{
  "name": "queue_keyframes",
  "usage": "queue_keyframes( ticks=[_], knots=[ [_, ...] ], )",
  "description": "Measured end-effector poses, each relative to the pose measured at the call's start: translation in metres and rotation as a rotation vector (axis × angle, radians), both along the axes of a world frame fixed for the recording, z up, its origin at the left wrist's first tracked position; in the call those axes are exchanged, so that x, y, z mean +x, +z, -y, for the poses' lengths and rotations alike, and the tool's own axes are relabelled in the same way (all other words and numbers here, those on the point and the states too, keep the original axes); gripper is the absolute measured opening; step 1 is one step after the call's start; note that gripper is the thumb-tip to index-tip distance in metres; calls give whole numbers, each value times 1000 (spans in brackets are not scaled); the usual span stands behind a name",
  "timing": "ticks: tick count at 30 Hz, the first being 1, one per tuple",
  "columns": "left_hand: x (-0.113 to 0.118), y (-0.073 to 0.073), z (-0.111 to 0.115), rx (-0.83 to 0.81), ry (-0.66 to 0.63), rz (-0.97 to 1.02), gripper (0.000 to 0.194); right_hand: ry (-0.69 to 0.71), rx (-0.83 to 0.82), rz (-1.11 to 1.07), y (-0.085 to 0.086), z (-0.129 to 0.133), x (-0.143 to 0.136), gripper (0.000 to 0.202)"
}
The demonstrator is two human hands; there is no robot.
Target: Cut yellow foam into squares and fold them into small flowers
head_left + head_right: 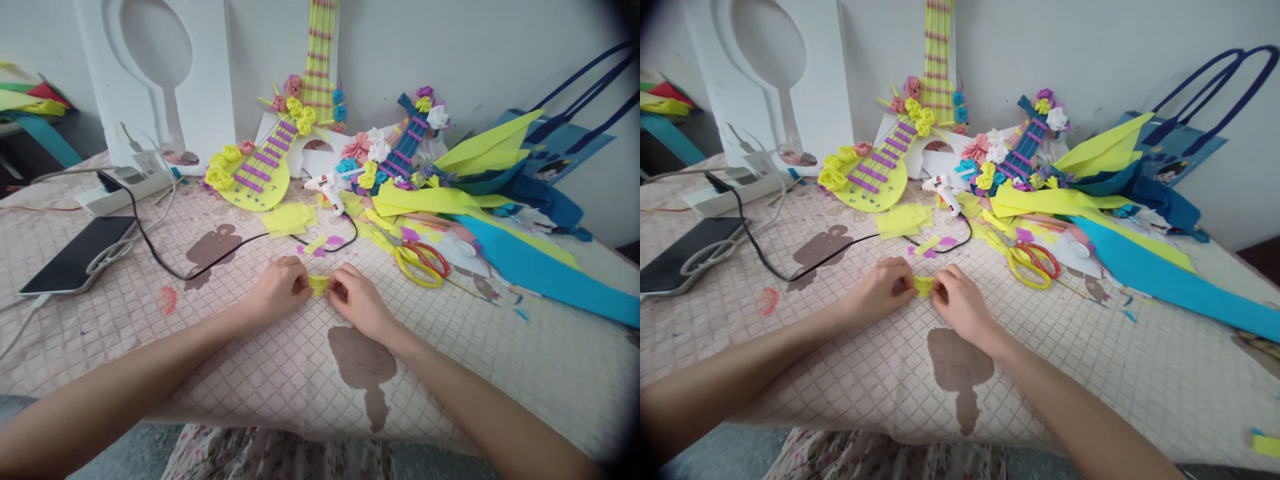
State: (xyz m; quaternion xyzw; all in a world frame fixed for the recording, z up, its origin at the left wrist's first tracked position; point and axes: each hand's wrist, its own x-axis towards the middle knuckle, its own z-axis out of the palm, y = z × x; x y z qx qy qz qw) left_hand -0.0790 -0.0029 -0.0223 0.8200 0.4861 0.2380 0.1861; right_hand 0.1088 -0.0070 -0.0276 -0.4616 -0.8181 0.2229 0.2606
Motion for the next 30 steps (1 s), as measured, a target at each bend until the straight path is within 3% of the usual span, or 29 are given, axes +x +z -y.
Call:
queue_keyframes(
  ticks=[19,25,30],
  knots=[
    [-2,-4,-3,-38,9,82,2,-6,-35,-47,0,-2,1,13],
    [-3,-4,-5,-85,31,98,11,17,-48,-62,-3,-4,3,12],
    [-3,0,-5,-103,36,96,10,-61,-9,-19,-5,-3,-1,4]
  ],
)
